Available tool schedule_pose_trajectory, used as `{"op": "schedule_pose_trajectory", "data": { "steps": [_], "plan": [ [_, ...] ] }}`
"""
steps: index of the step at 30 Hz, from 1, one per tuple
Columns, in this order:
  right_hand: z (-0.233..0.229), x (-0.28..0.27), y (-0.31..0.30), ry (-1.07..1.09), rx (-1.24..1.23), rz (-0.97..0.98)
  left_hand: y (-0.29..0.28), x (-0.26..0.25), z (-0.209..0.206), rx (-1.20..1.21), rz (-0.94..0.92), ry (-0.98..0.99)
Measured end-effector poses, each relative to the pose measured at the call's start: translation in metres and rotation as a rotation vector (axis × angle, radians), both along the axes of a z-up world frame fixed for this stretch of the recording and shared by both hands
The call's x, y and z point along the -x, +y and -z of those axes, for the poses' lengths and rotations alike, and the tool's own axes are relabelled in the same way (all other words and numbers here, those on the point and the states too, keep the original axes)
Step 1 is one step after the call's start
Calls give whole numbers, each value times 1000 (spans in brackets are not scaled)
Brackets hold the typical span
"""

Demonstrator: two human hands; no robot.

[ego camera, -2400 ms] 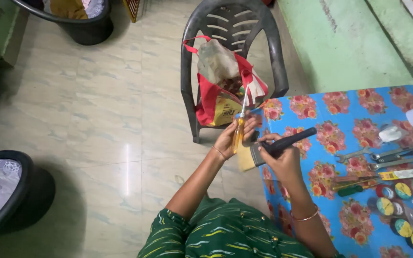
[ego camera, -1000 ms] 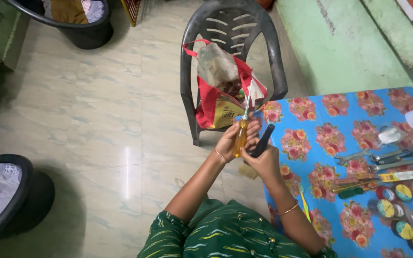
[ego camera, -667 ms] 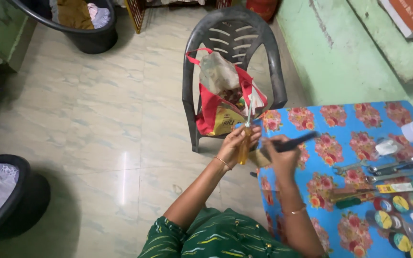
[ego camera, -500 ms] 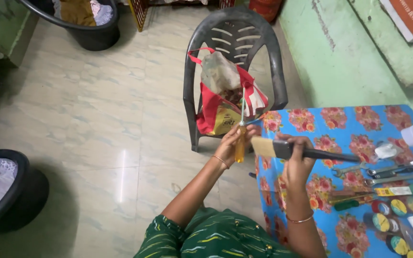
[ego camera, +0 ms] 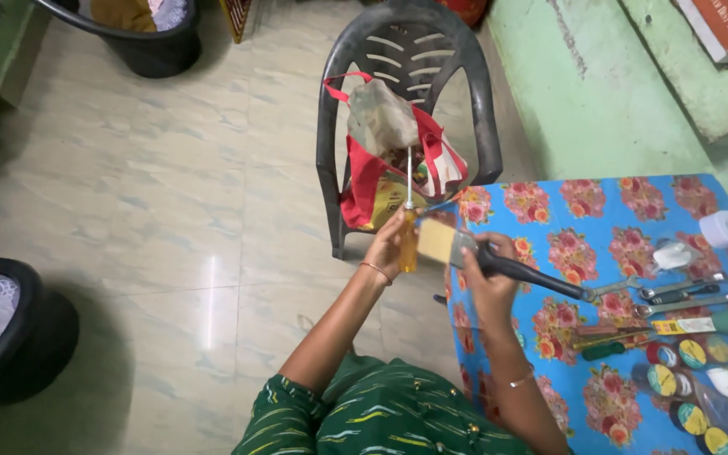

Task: The person repeatedly takes small items from a red tote bag, brushes them with a paintbrush, and places them on a table. The items include a screwdriver, a small box, a tube, and a small container.

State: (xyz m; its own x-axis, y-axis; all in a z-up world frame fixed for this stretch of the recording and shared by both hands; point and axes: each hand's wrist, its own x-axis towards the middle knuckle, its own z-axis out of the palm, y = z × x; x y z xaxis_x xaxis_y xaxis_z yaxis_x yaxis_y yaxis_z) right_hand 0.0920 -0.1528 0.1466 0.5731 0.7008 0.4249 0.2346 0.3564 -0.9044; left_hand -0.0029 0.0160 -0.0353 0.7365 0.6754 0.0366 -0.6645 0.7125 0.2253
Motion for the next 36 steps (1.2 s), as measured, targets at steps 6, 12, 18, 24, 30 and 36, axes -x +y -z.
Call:
{"op": "schedule_pose_trajectory", "data": {
  "steps": [6, 12, 18, 24, 30, 36],
  "plan": [
    [-18, 14, -6, -291, 487, -136, -15, 2, -49, -72, -50, 140],
    [-37, 36, 0, -28, 251, 65, -14, 5, -46, -38, 2, 183],
    [-25, 5, -1, -323, 353, -51, -8, -2, -16, -10, -82, 202],
    [-22, 10, -1, -282, 434, -115, -12, 2, -46, 8, -37, 243],
    [-27, 24, 2, 113, 296, 17, -8, -6, -5, 45, -75, 238],
    [-19, 2, -4, -246, 627, -88, -4, -3, 4, 78, -90, 311]
  ]
}}
